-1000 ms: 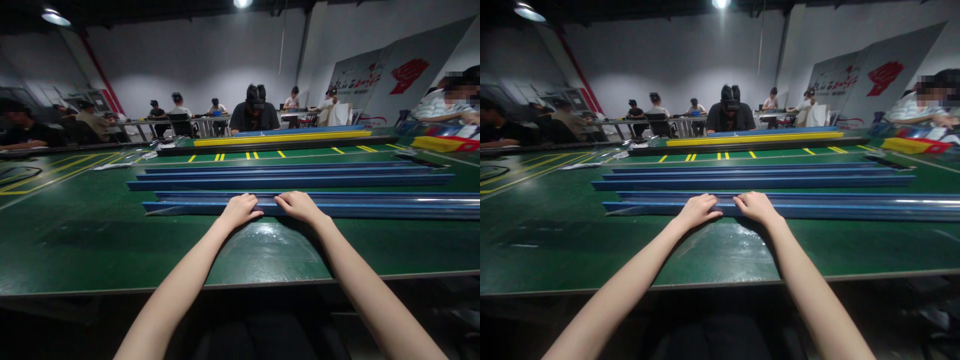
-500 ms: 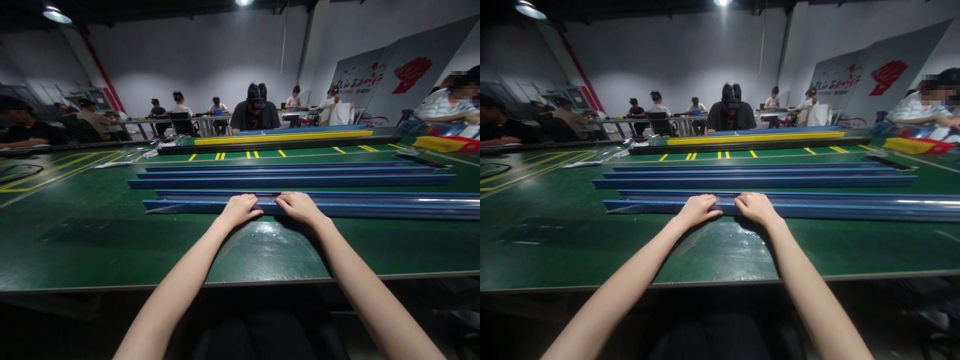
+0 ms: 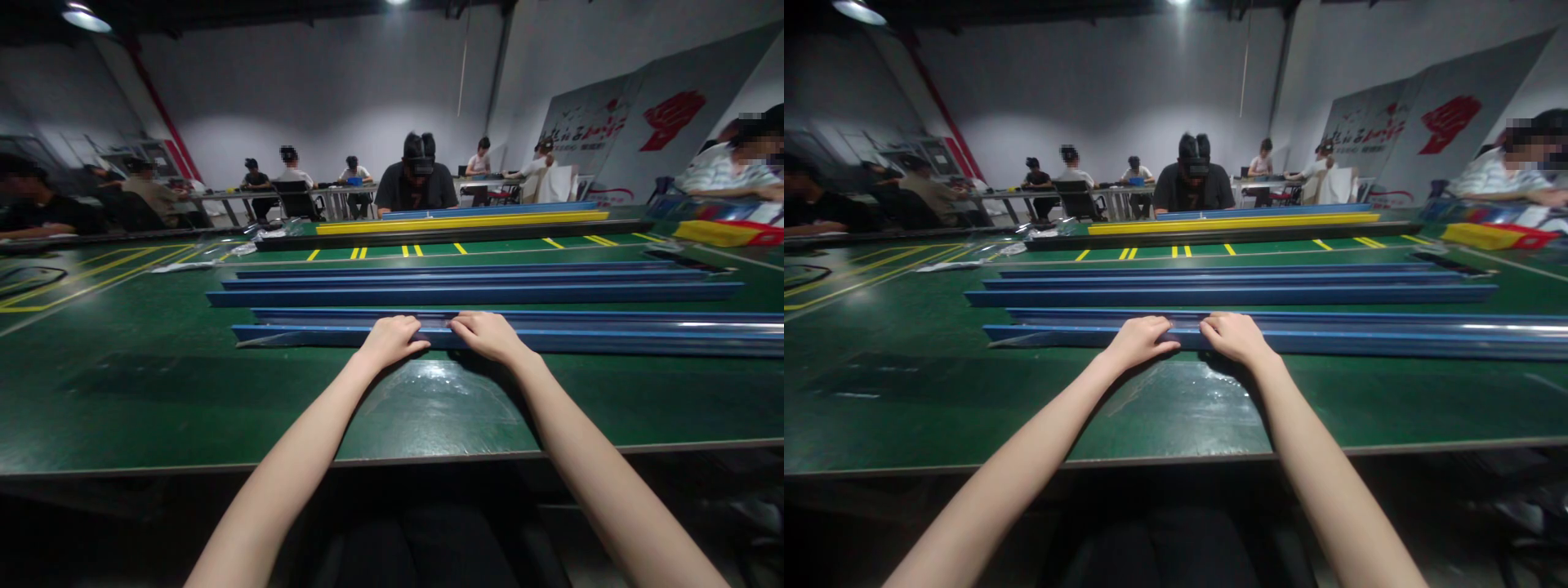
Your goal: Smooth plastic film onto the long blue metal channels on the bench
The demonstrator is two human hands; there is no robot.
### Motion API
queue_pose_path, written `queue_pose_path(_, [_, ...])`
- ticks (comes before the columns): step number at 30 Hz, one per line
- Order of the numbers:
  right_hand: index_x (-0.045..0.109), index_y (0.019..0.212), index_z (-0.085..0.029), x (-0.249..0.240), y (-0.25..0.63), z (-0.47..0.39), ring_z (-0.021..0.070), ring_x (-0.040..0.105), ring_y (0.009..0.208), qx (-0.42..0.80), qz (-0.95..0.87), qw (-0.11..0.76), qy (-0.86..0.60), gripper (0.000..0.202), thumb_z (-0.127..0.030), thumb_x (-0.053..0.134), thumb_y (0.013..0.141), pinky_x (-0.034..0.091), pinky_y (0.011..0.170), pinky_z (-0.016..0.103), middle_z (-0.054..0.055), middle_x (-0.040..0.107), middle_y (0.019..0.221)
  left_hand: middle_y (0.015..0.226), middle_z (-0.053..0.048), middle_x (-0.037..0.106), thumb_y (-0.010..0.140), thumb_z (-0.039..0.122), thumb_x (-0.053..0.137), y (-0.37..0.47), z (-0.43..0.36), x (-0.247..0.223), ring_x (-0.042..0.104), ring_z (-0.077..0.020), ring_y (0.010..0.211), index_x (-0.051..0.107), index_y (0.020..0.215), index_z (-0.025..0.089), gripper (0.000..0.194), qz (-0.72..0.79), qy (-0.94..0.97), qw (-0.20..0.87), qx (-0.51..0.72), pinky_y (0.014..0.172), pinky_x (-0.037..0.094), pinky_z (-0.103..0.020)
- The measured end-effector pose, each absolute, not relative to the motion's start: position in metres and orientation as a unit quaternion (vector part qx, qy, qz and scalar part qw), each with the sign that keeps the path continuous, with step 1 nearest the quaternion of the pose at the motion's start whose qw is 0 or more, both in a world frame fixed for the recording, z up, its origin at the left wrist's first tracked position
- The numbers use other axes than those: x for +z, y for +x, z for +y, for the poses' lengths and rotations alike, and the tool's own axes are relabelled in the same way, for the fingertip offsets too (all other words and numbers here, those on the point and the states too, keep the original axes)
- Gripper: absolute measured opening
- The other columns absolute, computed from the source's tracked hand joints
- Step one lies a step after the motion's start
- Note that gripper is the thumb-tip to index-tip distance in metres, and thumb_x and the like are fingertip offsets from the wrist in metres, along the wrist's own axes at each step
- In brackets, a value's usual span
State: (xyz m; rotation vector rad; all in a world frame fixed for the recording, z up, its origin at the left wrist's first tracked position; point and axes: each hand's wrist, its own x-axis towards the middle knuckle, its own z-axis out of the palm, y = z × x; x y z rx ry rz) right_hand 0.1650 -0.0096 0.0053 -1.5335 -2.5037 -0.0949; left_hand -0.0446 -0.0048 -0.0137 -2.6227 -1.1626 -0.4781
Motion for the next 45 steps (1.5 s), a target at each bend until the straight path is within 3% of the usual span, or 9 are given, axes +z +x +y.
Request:
queue_pose_path(13, [0.064,0.090,-0.023,0.0051,0.1642,-0.0094,0.0151,0.057,0.088,-0.039,-0.839,0.083,-0.536,0.043,-0.036,0.023,0.090,0.033,0.064,0.023,0.003,0.065,0.099,0.090,-0.005,0.065,0.082,0.044,0.050,-0.0439,-0.0063,-0.0120,0.060,-0.0173,0.085,0.057,0.086,0.017,0.028,-0.402,-0.894,0.120,-0.156,0.069,0.043,-0.025])
queue_pose_path(26, [0.065,0.089,-0.023,0.0050,0.1634,-0.0111,0.0160,0.059,0.087,-0.043,-0.843,0.096,-0.528,0.048,-0.044,0.022,0.090,0.033,0.063,0.023,0.003,0.066,0.094,0.089,-0.006,0.062,0.082,0.045,0.048,-0.0439,-0.0060,-0.0128,0.056,-0.0185,0.087,0.056,0.084,0.016,0.031,-0.388,-0.896,0.151,-0.155,0.072,0.042,-0.027])
queue_pose_path(35, [0.063,0.100,-0.024,0.0033,0.1651,-0.0103,0.0189,0.058,0.091,-0.031,-0.854,0.110,-0.508,0.050,-0.061,0.038,0.079,0.037,0.069,0.024,0.005,0.065,0.101,0.095,-0.006,0.062,0.082,0.048,0.047,-0.0451,-0.0037,-0.0157,0.054,-0.0191,0.091,0.056,0.090,0.016,0.034,-0.384,-0.894,0.159,-0.167,0.076,0.041,-0.029])
queue_pose_path(45, [0.063,0.098,-0.024,0.0018,0.1660,-0.0092,0.0187,0.059,0.088,-0.046,-0.859,0.103,-0.500,0.049,-0.060,0.035,0.081,0.035,0.065,0.024,0.004,0.065,0.099,0.098,-0.006,0.061,0.082,0.049,0.047,-0.0461,-0.0039,-0.0158,0.054,-0.0190,0.091,0.056,0.092,0.016,0.035,-0.386,-0.892,0.164,-0.168,0.076,0.040,-0.029])
